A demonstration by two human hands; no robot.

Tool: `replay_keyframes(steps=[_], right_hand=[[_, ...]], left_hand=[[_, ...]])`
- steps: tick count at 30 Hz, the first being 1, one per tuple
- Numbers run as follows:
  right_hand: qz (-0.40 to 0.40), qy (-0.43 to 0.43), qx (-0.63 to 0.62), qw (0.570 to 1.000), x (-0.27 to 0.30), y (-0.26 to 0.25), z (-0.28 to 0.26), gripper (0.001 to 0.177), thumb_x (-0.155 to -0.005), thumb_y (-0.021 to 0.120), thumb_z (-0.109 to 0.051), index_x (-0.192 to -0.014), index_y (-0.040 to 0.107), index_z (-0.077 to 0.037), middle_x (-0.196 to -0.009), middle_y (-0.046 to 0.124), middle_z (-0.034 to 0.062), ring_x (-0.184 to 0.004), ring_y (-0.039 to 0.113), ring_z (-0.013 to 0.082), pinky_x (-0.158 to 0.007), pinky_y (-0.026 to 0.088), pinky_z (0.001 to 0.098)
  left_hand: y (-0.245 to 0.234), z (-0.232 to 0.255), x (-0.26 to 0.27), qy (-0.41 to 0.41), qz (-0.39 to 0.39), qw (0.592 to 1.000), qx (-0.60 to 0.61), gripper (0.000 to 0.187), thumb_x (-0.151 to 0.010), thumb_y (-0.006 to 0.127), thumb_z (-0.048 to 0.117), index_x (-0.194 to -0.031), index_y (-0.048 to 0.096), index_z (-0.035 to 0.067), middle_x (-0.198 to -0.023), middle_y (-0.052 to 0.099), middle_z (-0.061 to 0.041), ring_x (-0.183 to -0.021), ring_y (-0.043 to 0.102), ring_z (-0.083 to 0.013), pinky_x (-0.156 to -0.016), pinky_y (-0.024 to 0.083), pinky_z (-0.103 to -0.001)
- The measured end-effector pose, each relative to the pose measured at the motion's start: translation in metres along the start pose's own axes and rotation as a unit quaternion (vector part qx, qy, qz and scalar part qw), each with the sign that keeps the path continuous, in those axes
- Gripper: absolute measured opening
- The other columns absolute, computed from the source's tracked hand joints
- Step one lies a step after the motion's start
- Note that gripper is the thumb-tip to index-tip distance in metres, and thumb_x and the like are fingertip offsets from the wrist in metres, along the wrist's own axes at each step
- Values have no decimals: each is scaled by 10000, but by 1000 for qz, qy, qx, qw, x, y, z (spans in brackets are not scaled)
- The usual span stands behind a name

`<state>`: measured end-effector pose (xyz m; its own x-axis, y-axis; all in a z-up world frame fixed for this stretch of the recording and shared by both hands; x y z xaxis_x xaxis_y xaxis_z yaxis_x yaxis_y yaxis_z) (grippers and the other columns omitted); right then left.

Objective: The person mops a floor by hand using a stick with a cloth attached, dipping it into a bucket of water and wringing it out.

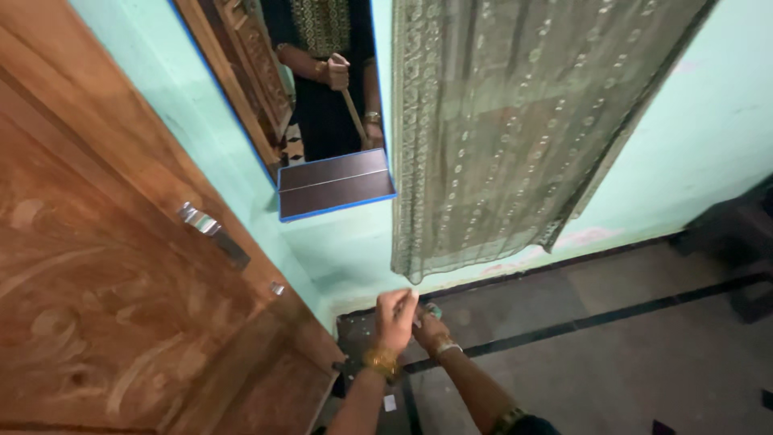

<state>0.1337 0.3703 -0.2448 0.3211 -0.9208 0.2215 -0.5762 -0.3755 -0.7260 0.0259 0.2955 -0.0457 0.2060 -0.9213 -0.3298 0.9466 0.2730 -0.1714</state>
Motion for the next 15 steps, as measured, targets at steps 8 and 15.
replay_keyframes(steps=[8,15], right_hand=[[-17,90,-44,995,-31,-38,-20,688,-952,585,-516,-1530,415,-184,-1388,610,212,-1305,568,393,-1071,457,477],[49,210,3,976,2,-25,-44,559,-967,492,-506,-1484,446,-297,-1403,612,141,-1282,591,379,-1054,474,500]], left_hand=[[18,-21,-81,-20,-35,999,29,456,-939,653,292,-614,560,-14,-532,509,-42,-509,467,-129,-492,356,-341],[4,5,-84,-31,-142,986,82,433,-915,637,248,-558,527,28,-487,502,-3,-424,478,-125,-439,347,-325]])
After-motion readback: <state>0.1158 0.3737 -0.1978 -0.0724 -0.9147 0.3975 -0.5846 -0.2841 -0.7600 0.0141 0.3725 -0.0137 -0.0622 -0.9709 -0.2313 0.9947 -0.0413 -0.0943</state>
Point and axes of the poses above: each hand's wrist, its own x-axis away from the middle knuckle, its own y-axis out of the palm, z = x × y, the point moved 2 cm from there along -x, towards the middle knuckle
